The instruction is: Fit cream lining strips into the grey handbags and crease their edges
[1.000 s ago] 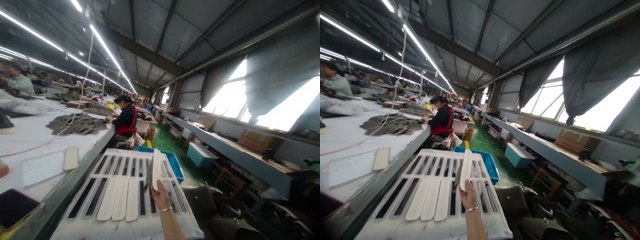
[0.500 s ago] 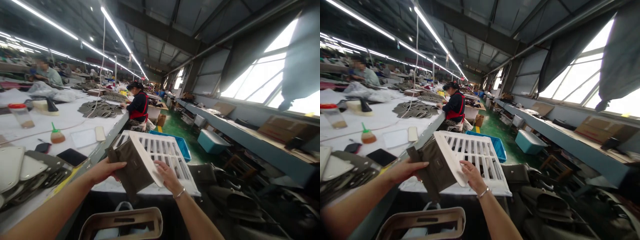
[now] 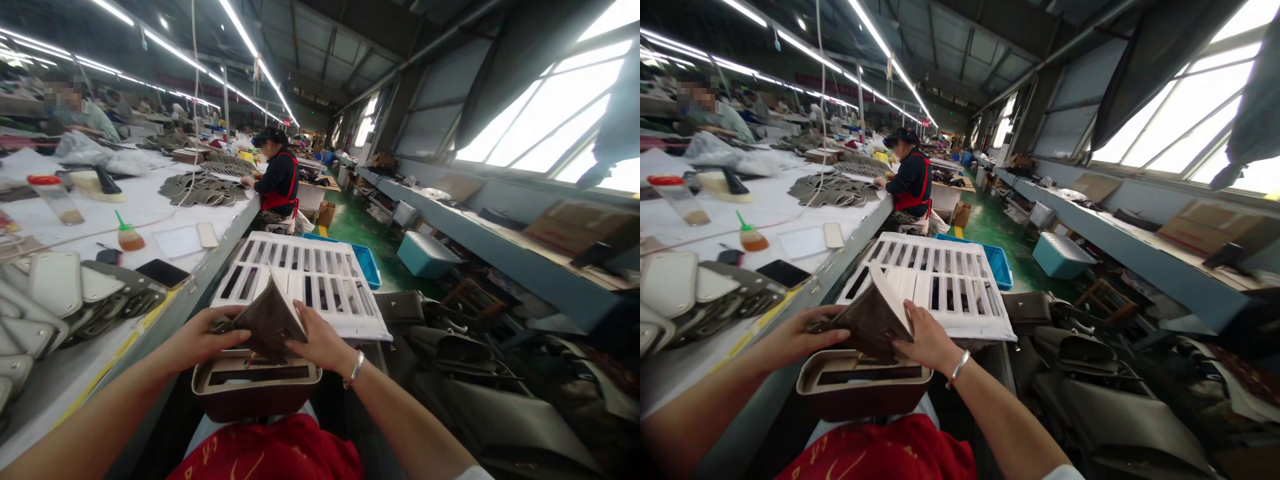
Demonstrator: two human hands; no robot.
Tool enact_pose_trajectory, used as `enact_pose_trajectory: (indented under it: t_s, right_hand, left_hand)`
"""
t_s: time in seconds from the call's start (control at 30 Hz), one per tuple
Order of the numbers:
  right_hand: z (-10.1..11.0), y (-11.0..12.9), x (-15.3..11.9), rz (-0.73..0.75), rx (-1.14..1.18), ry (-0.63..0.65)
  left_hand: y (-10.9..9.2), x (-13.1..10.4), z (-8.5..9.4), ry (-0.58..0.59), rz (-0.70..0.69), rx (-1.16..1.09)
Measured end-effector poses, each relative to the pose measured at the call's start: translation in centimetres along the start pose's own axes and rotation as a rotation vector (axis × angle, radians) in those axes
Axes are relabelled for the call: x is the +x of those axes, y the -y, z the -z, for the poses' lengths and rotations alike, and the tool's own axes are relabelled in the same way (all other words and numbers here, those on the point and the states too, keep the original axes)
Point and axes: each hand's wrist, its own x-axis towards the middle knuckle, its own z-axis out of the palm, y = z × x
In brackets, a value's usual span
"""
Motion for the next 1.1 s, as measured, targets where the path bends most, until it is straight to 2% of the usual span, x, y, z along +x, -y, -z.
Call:
enact_pose_trajectory:
  t_s: [0.07, 0.2, 0.33, 0.43, 0.53, 0.63, 0.77, 0.9, 0.97, 1.1]
  right_hand:
    - [-0.9, -0.8, -0.6, 0.005, -0.068, 0.02]
    - [-2.4, -1.5, -1.3, 0.012, -0.244, 0.074]
    - [-2.4, -1.5, -1.6, 0.044, -0.398, 0.08]
    - [-1.8, -1.5, -1.6, 0.072, -0.387, 0.133]
    - [-1.4, -1.7, -1.1, 0.107, -0.327, 0.19]
    - [-1.4, -1.9, -0.5, 0.149, -0.301, 0.239]
    - [-1.9, -2.1, 0.2, 0.185, -0.38, 0.22]
    - [-3.2, -1.7, 0.3, 0.282, -0.51, 0.149]
    - [-3.9, -1.3, 0.2, 0.317, -0.549, 0.133]
    - [-4.8, -1.0, 0.1, 0.307, -0.593, 0.13]
  left_hand:
    - [1.3, -0.7, 0.5, -0.03, 0.028, 0.041]
    - [4.0, -1.6, 0.3, 0.02, 0.068, 0.081]
    - [6.2, -2.0, -0.1, -0.006, -0.012, 0.35]
    - [7.5, -2.1, -0.4, 0.004, -0.098, 0.58]
    - [8.2, -2.2, -1.1, 0.008, -0.074, 0.743]
    - [8.5, -2.2, -1.2, -0.011, -0.044, 0.812]
    - [8.8, -2.4, 0.9, -0.058, -0.007, 0.703]
    - [9.1, -3.7, 2.9, -0.251, 0.145, 0.442]
    - [9.3, -4.5, 3.0, -0.315, 0.209, 0.308]
    - [9.4, -5.6, 1.6, -0.311, 0.234, 0.131]
